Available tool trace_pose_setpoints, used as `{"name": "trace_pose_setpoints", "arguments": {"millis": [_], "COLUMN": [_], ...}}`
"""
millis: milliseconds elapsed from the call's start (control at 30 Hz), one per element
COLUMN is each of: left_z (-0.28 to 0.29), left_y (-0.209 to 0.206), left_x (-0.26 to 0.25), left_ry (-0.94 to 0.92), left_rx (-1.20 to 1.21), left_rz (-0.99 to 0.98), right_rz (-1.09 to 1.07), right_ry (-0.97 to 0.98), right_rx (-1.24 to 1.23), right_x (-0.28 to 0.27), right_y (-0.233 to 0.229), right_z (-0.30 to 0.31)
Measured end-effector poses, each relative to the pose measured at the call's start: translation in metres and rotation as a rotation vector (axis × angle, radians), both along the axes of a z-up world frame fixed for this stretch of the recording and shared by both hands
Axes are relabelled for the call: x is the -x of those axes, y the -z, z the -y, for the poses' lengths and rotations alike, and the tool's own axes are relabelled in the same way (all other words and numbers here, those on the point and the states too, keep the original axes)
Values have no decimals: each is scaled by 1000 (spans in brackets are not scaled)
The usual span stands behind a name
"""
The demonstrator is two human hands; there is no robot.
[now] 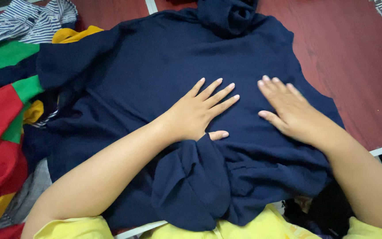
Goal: The person folds a black t-shirt on a red table, aligning edges and smoothing the fabric, then folds it into a compact rectangle. The person then picks up a navy blue hoodie, lays it flat, and begins smoothing and aligning it for folding.
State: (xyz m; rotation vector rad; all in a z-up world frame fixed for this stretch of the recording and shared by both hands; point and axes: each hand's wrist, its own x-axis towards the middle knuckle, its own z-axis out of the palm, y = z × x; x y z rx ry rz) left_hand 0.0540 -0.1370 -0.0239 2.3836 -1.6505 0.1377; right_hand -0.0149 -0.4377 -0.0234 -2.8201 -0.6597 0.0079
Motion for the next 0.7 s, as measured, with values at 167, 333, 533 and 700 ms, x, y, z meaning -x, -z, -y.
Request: {"name": "trace_pose_setpoints", "arguments": {"millis": [167,333,533,700], "left_z": [0,-4,-24,-80], "left_y": [-2,2,3,-8], "left_x": [0,4,31,78], "left_ry": [-11,-46,-183,-412], "left_rx": [-2,19,35,-279], "left_rz": [-6,3,134,344], "right_rz": [12,34,67,29], "right_ry": [122,188,-50,-22], "right_rx": [132,127,-10,167], "right_x": [3,7,35,40], "right_y": [11,6,-2,-5], "right_z": [21,21,2,-3]}}
